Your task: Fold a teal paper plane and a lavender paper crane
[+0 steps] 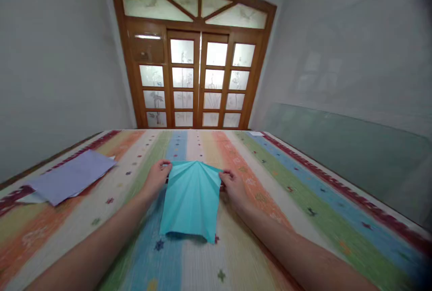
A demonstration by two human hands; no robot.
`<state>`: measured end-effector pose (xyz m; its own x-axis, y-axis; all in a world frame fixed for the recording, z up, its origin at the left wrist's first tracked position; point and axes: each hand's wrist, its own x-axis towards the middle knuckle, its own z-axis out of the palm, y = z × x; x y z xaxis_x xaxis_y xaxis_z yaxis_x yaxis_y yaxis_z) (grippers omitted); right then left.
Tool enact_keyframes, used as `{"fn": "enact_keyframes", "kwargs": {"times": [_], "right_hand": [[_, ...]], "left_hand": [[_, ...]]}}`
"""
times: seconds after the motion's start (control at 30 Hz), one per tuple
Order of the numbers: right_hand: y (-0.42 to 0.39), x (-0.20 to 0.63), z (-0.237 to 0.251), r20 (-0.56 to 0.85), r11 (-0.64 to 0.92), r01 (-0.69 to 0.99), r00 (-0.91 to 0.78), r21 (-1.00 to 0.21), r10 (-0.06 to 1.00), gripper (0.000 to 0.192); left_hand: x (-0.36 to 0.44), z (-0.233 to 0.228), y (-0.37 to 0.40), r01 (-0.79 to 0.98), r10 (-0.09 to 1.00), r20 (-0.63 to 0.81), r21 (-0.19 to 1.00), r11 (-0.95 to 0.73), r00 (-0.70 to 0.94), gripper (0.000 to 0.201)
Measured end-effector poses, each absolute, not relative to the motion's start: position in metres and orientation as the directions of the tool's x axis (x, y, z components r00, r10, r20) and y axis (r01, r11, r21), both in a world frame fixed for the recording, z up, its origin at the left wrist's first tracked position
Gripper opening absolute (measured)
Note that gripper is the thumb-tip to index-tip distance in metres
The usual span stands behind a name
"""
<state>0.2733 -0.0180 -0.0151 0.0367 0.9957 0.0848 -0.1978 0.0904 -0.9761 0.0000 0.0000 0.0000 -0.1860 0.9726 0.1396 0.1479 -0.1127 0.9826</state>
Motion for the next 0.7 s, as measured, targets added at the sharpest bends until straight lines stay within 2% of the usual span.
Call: {"fn": "enact_keyframes", "kwargs": {"times": [0.1,0.27,0.47,0.57,0.7], "right_hand": [[-0.018,0.272,-0.015,0.093,0.095,-0.199,0.021,-0.975,0.995,0.034],[-0.017,0.27,-0.018,0.14,0.141,-0.198,0.021,-0.97,0.99,0.033],[-0.013,0.271,-0.025,0.219,0.218,-0.148,0.007,-0.965,0.976,0.017],[-0.01,0.272,-0.03,0.243,0.241,-0.096,-0.006,-0.966,0.97,0.009],[-0.008,0.274,-0.034,0.234,0.234,-0.034,-0.014,-0.972,0.972,0.025]], "left_hand": [[-0.002,-0.006,-0.001,0.155,0.96,0.158,0.98,-0.124,-0.23,0.035],[0.001,-0.014,0.003,0.173,0.942,0.215,0.969,-0.173,-0.26,0.023],[0.006,-0.016,0.003,0.21,0.945,0.274,0.949,-0.236,-0.177,0.002],[0.006,-0.017,0.002,0.23,0.949,0.261,0.949,-0.217,-0.179,0.011],[0.006,-0.015,0.002,0.234,0.964,0.205,0.959,-0.162,-0.172,0.03]]}}
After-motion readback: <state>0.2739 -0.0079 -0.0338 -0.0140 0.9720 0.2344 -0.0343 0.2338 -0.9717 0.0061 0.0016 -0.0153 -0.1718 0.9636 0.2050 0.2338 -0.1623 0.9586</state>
